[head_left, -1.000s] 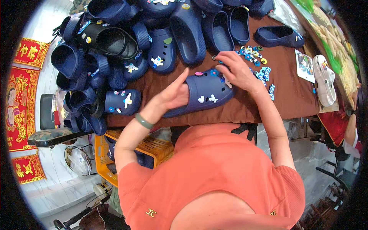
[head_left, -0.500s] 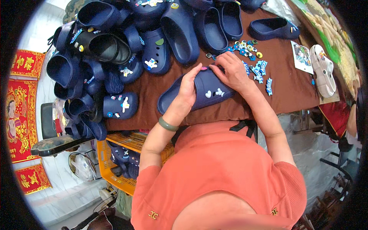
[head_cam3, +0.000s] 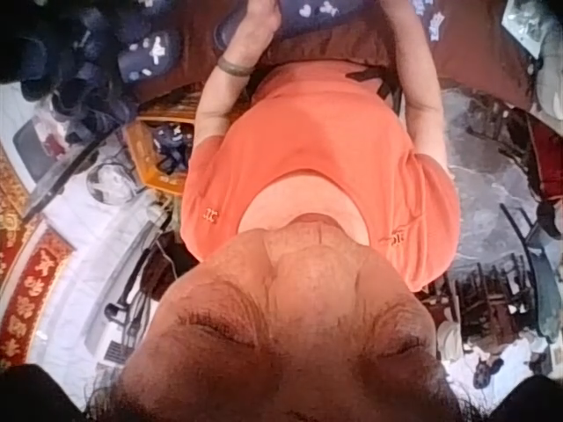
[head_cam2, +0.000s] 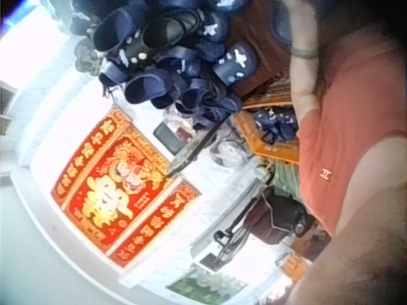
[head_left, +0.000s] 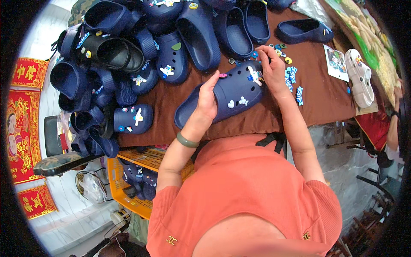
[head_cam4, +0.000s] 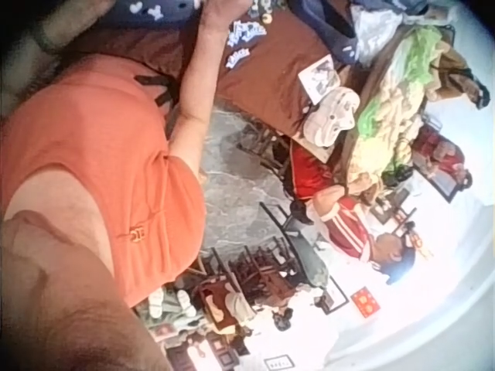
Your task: Apply decorative charms and badges to foam clogs.
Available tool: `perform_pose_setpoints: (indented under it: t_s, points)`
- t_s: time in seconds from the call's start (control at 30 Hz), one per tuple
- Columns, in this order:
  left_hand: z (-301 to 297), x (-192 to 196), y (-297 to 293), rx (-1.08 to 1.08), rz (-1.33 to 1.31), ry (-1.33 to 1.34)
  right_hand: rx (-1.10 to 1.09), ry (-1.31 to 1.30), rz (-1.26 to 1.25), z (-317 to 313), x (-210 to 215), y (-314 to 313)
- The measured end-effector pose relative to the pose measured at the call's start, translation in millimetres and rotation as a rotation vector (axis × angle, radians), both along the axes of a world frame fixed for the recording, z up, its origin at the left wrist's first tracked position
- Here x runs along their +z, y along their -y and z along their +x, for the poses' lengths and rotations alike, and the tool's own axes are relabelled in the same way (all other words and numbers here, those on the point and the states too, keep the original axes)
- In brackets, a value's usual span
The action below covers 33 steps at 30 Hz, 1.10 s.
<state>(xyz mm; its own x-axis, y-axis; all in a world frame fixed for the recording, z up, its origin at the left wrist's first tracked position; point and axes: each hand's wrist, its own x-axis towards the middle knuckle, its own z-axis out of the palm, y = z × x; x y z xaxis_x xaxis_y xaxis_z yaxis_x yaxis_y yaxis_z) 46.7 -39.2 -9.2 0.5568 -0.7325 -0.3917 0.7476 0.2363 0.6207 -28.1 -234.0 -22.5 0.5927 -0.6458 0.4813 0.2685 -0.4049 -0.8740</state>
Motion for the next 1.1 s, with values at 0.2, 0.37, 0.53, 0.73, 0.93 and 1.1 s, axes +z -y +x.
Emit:
perform_pose_setpoints:
  t_s: [0.2,0.37,0.53,0.73,0.93,1.1]
  points:
    - [4,0,1,0.061,0.011,-0.014,0.142,-0.325,-0.622,-11,11,-3]
    - [6,0,1,0.042,-0.002,-0.035,0.211,-0.409,-0.666,-12,5,6]
    - [7,-2,2,0.060,-0.006,-0.064,0.107,-0.402,-0.626,-7,0,-2]
    - [6,-1,2,0.064,0.023,-0.016,0.089,-0.390,-0.639,-5,2,-4]
    - [8,-5,0,0.056,-0.007,-0.029,-0.032,-0.261,-0.704,-3,2,-14]
    - [6,-1,0,0.060,-0.008,-0.039,-0.005,-0.147,-0.658,-1,0,-16]
